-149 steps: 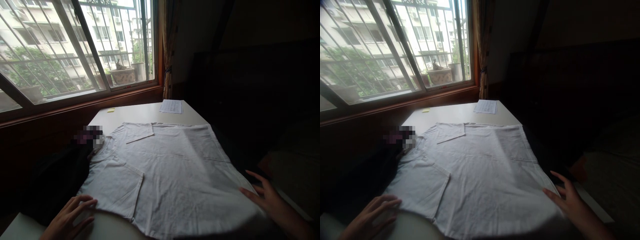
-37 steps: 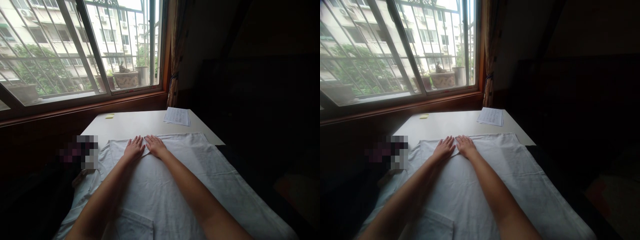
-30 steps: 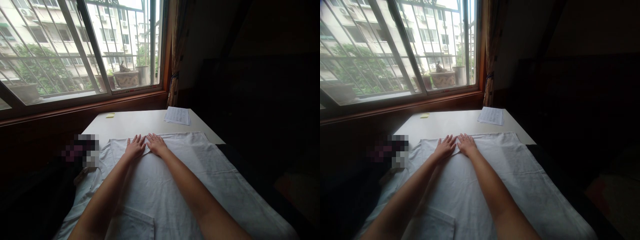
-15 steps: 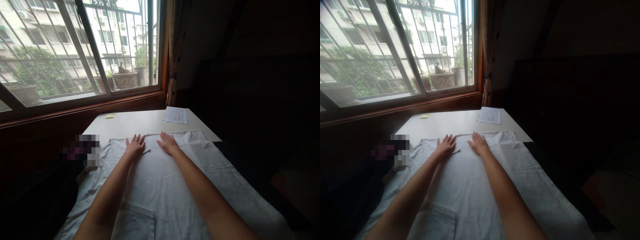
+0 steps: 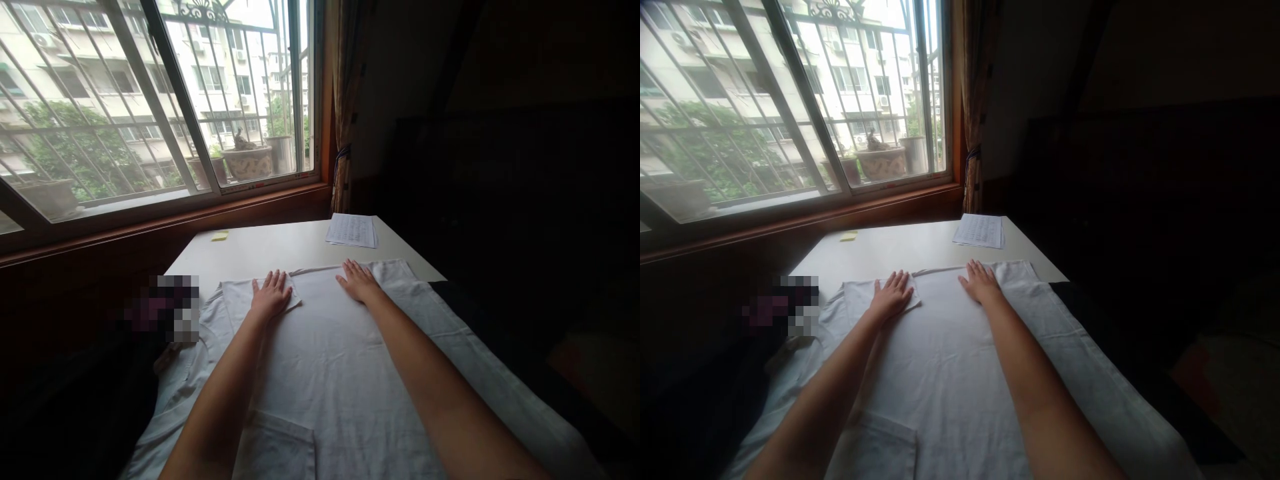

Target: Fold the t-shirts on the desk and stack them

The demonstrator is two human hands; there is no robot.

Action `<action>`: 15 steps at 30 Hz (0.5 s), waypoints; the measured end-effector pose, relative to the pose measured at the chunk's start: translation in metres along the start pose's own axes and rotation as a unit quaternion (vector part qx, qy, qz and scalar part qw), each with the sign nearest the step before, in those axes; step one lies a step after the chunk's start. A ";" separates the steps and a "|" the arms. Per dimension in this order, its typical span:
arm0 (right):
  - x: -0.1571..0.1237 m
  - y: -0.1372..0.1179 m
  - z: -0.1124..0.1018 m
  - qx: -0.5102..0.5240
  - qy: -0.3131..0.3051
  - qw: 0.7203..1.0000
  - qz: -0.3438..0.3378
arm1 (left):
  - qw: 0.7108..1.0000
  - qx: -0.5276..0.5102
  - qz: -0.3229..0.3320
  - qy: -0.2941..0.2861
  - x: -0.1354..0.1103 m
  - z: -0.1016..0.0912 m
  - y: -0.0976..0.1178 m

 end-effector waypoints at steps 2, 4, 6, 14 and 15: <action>0.007 0.008 -0.002 -0.002 -0.011 1.000 0.012 | 1.000 0.002 0.001 0.002 0.000 0.001 0.000; 0.016 0.021 -0.004 -0.001 -0.024 0.999 0.030 | 1.000 0.004 0.001 0.002 0.000 0.001 0.000; 0.024 0.037 -0.006 0.001 -0.038 0.998 0.051 | 1.000 0.005 0.000 0.002 0.000 0.001 0.000; 0.055 0.112 -0.009 0.031 -0.025 0.992 0.116 | 1.000 0.000 -0.007 -0.001 0.000 -0.002 0.002; 0.059 0.120 -0.009 0.031 -0.017 0.993 0.115 | 1.000 0.000 -0.008 -0.001 0.000 -0.002 0.002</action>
Point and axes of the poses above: each hand's wrist, its own x-axis towards the middle knuckle, its own z-axis out of the palm, y = z × x, the point moved 8 cm from there along x, towards the middle knuckle, and after that the axes turned 9 degrees about z, right-handed, at the moved point
